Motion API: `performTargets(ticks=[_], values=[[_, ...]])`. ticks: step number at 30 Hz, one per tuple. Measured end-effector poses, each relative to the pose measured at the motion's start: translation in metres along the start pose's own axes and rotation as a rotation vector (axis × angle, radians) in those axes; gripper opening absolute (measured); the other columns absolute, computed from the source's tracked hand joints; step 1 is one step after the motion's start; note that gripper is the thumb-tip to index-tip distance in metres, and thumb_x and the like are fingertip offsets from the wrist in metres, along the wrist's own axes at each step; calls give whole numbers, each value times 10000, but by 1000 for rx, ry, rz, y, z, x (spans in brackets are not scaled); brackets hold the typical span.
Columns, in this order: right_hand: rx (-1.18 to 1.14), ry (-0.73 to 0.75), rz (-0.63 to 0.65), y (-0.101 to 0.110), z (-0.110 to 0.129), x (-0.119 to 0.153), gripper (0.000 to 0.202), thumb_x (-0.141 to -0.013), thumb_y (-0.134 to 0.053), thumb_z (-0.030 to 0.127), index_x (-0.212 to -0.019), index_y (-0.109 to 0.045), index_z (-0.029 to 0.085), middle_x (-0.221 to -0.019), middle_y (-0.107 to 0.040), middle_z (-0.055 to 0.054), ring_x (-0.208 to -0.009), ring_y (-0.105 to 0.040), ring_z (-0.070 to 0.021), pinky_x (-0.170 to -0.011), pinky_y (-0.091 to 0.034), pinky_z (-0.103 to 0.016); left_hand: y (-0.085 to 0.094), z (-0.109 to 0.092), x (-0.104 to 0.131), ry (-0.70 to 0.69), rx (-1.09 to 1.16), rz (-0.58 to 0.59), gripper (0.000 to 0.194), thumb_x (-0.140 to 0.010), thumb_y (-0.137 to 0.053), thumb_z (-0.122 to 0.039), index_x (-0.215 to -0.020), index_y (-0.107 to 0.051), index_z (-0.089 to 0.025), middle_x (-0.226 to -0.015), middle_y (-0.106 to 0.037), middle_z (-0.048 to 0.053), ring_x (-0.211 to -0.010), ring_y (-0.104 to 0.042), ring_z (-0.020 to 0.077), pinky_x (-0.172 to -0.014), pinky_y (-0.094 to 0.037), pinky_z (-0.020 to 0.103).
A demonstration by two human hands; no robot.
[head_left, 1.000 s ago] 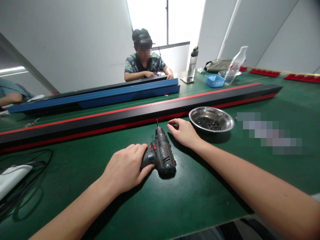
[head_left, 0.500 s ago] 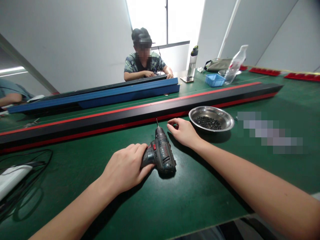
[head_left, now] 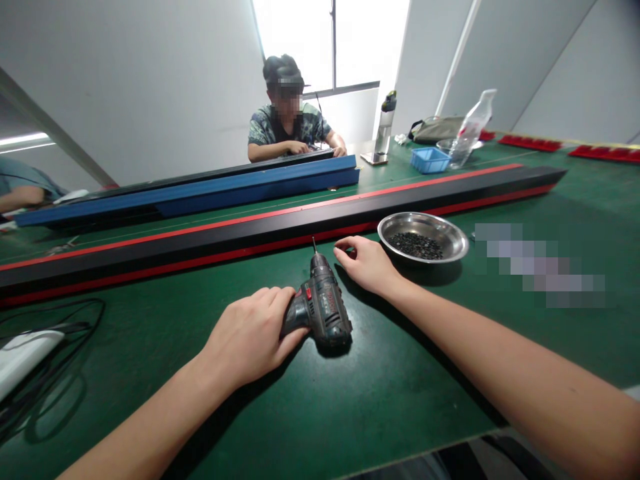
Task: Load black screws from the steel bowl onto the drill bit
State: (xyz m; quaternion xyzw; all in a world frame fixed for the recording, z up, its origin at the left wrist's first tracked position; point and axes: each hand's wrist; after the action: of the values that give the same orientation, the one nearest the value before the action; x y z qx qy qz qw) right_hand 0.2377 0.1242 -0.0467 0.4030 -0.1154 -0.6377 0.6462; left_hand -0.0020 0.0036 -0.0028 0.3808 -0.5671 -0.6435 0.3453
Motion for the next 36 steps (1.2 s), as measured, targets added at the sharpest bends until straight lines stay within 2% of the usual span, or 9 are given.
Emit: performTargets(ticks=[36], values=[[24,6,16,0,1,0,222,-963,-629,287,-1091,-784,192,-1098,-799,-79,-1006,-743,-235,-936,-538,-348,-2,2,-1,-14,-9,7,390,-996,-567,-459,-1279,-564,-190,-1155,-706,119,-999,-683,316,-808,-557,436]])
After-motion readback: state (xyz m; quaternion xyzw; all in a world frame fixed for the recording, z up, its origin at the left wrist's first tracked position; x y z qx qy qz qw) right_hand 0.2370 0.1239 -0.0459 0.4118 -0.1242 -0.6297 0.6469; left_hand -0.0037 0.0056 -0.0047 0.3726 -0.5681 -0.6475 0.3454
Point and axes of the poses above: each hand's wrist, its own x-axis away from the middle knuckle, its own y-axis out of the back of the hand, z = x × y
